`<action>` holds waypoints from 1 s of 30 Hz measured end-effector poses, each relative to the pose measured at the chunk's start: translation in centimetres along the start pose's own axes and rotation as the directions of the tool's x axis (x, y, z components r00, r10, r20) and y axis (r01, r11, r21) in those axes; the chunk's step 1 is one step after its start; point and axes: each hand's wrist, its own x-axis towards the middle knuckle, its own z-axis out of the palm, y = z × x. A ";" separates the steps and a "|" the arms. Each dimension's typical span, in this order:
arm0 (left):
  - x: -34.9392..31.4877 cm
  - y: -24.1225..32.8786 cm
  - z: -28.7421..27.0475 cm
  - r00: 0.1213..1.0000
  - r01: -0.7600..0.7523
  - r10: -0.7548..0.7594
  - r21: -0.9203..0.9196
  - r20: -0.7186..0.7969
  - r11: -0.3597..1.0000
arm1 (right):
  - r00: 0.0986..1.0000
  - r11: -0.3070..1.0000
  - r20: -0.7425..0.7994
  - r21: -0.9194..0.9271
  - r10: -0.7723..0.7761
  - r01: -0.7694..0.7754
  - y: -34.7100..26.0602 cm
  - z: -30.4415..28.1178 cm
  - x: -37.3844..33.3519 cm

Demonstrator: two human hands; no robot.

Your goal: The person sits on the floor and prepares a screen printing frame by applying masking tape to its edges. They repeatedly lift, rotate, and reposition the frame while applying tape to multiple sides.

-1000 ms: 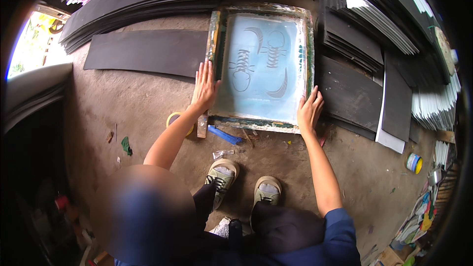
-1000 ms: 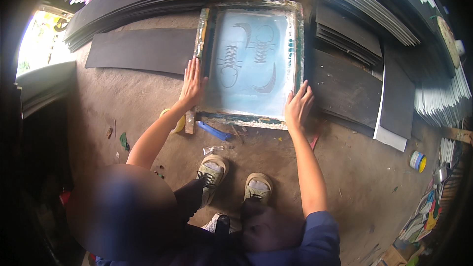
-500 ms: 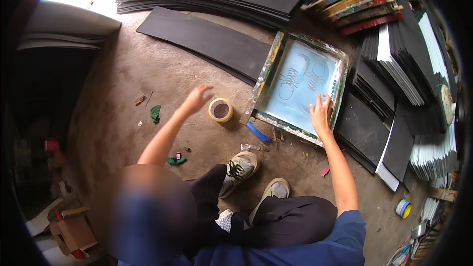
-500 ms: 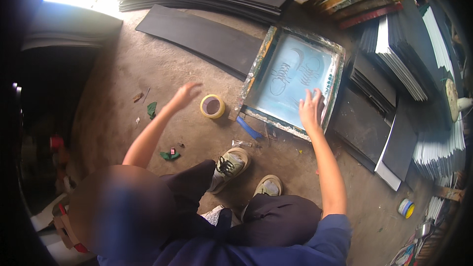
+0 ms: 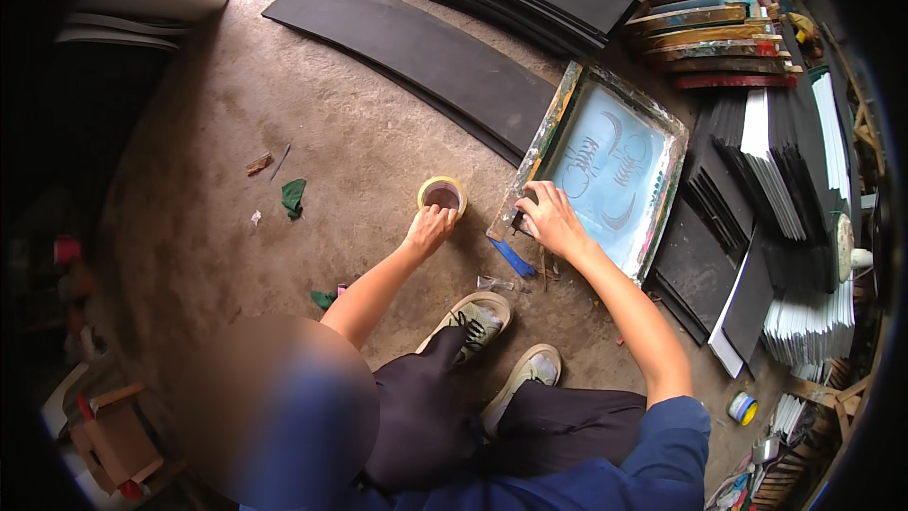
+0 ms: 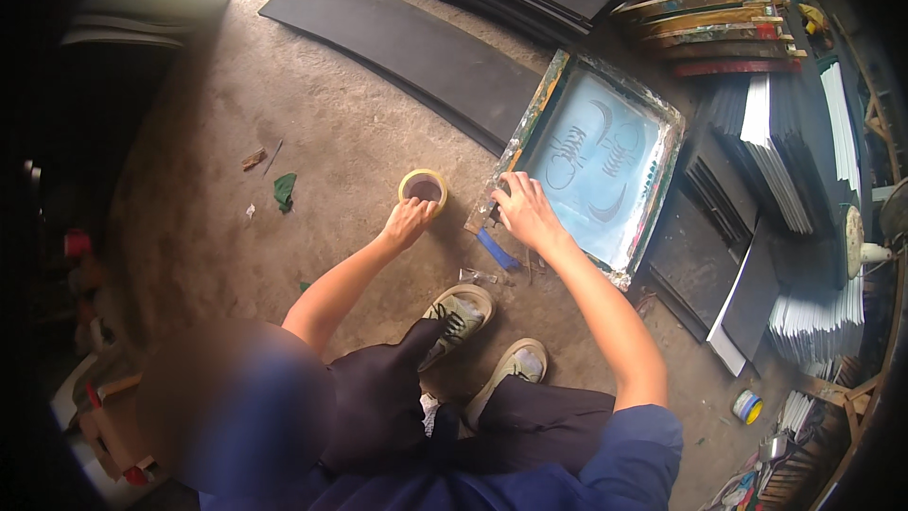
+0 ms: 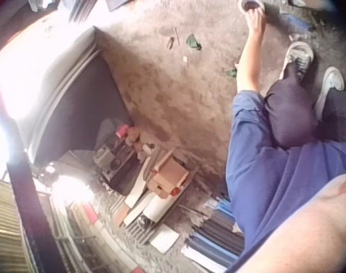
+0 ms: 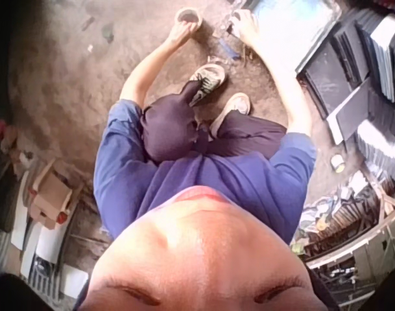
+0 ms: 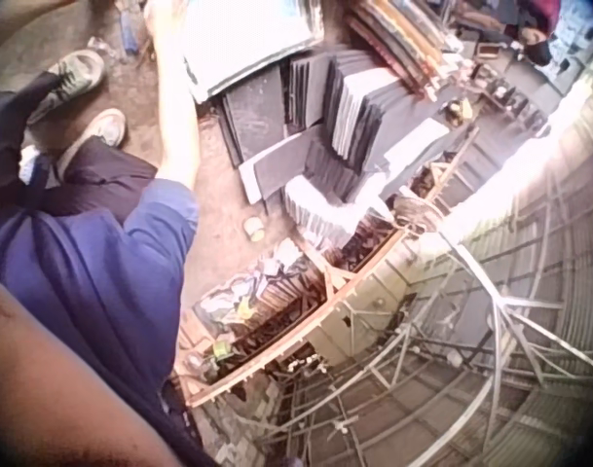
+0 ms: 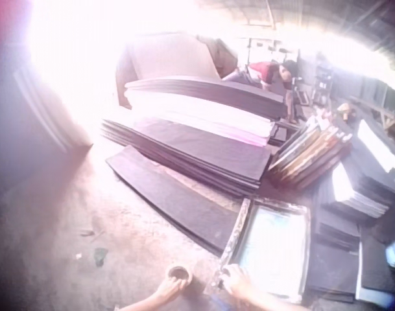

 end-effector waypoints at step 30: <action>-9.2 20.0 -41.1 0.685 -0.714 0.363 -0.485 -0.631 0.505 | 0.591 0.935 -0.735 0.173 0.333 -0.311 -13.4 -26.9 -17.2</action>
